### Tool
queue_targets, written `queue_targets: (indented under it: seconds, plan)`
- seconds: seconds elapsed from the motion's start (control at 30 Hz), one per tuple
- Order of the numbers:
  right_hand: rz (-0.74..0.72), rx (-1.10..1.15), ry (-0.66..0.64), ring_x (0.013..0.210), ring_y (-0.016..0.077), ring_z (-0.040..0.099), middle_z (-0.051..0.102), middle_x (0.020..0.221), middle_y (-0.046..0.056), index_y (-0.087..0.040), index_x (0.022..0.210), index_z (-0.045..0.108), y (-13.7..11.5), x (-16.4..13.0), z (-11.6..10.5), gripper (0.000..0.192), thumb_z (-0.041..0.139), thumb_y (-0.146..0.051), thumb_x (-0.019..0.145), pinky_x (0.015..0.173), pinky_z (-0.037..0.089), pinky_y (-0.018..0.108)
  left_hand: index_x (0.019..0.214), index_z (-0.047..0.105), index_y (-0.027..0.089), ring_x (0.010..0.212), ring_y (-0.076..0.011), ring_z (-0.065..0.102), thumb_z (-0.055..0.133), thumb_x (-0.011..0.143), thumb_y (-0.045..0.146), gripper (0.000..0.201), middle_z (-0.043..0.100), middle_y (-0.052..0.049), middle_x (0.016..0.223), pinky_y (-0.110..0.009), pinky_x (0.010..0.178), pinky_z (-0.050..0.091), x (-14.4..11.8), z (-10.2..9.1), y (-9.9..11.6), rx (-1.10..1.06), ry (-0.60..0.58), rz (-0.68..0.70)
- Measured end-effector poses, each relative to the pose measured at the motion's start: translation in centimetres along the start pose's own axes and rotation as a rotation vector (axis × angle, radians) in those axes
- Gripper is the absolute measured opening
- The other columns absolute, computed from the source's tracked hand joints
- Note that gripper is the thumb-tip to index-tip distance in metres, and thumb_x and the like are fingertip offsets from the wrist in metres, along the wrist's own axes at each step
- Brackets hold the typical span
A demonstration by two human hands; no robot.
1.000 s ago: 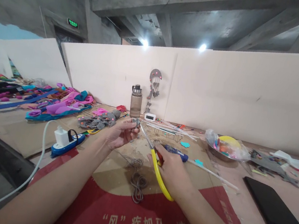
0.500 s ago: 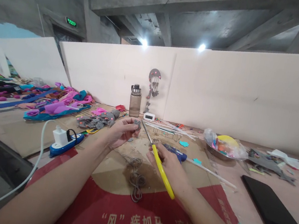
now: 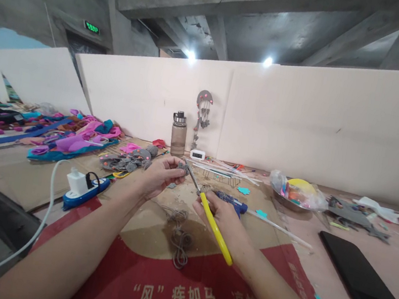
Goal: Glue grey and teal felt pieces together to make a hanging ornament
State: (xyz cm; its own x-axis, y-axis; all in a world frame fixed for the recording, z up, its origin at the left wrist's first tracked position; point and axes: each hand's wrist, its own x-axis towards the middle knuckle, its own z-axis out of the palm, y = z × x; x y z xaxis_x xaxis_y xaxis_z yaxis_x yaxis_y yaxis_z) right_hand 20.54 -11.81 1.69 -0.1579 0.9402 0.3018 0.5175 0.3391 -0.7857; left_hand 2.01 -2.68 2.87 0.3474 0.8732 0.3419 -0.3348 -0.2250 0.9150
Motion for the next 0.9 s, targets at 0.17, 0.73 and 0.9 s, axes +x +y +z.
queue_targets:
  seconds: [0.17,0.73,0.9]
  plan:
    - [0.004,0.011,0.022,0.041,0.0088,0.039,0.043,0.047,-0.005,-0.022,0.070,0.054,-0.03,0.02,0.03,0.028,0.055,-0.048,0.080,0.039,0.029,0.021,0.079,0.059,0.013,0.055,-0.0072,0.055,0.079,0.062,0.026,0.029,0.060,0.001,0.067,-0.020,0.052,0.039,-0.06,-0.02,-0.06,-0.006,-0.014,0.004]
    - [-0.005,-0.010,0.013,0.042,0.0095,0.041,0.044,0.046,-0.005,-0.021,0.069,0.055,0.30,0.37,0.03,0.028,0.053,-0.046,0.081,0.039,0.030,0.021,0.078,0.059,0.013,0.055,-0.0071,0.054,0.078,0.064,0.024,0.026,0.059,0.001,0.066,-0.020,0.053,0.039,-0.10,-0.03,-0.05,-0.015,-0.033,-0.009]
    - [0.049,-0.018,0.014,0.039,0.0085,0.040,0.043,0.046,-0.005,-0.022,0.068,0.050,0.44,0.13,0.33,0.029,0.054,-0.047,0.081,0.037,0.029,0.020,0.077,0.059,0.013,0.055,-0.0071,0.054,0.078,0.063,0.023,0.026,0.060,0.001,0.065,-0.020,0.053,0.038,-0.07,0.03,0.00,-0.017,-0.026,-0.040]
